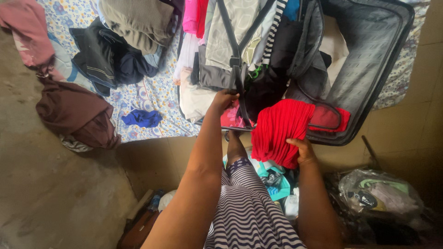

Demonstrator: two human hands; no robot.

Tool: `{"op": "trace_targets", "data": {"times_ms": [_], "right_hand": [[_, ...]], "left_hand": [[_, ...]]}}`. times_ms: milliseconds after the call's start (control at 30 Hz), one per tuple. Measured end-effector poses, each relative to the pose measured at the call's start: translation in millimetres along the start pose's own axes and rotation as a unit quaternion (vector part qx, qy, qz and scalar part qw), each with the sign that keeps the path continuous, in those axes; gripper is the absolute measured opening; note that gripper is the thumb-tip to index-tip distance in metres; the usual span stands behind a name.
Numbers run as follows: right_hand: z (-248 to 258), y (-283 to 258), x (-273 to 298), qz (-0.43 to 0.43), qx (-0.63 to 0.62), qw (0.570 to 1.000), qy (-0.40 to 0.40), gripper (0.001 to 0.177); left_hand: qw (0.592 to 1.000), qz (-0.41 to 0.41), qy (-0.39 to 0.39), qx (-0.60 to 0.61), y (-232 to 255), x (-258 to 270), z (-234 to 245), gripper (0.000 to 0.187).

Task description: The person folds various garments including a black top, a red top, and a dark blue top, then places them into an open suitcase on a bed. The person also folds and packs a pair of grey shorts.

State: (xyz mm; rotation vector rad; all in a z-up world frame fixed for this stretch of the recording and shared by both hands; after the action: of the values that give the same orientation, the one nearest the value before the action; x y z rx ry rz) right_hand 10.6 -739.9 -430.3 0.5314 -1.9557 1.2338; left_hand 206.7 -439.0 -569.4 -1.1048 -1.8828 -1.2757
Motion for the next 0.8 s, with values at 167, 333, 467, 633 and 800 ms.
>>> {"op": "trace_targets", "data": {"times_ms": [167, 333, 467, 633, 800], "right_hand": [[12.7, 2.9, 1.7, -0.002, 0.015, 1.0, 0.008, 0.067], [8.0, 1.1, 2.1, 0.002, 0.011, 1.0, -0.003, 0.067], [8.3, 2.8, 1.1, 0.0, 0.037, 0.999, -0.001, 0.06], [2.7, -19.8, 9.7, 0.271, 0.389, 0.877, -0.085, 0.035], [25.6, -35.8, -1.2, 0.371, 0.543, 0.747, -0.101, 0.049]], "left_hand": [[0.973, 0.122, 0.038, 0.19, -26.0, -5.1, 3.4, 0.035], [0.99, 0.009, -0.018, 0.142, -24.4, -22.5, 5.1, 0.032], [0.996, -0.036, -0.076, 0.042, -8.9, -23.2, -2.2, 0.023], [0.999, 0.016, -0.043, -0.02, 10.3, -0.5, -11.9, 0.031], [0.982, -0.004, -0.12, 0.143, 33.4, 39.3, -33.3, 0.069]]}}
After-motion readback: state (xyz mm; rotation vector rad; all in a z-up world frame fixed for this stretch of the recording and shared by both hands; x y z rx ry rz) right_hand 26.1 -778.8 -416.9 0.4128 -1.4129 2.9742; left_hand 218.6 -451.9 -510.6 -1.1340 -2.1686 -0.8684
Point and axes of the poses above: each hand's wrist, its own x-axis away from the middle knuckle, its own z-axis out of the back of the hand, y = z × x, the point moved 7 cm from there along -x, towards the middle knuckle, and after that the axes turned 11 degrees about x, right-handed, at the moved point
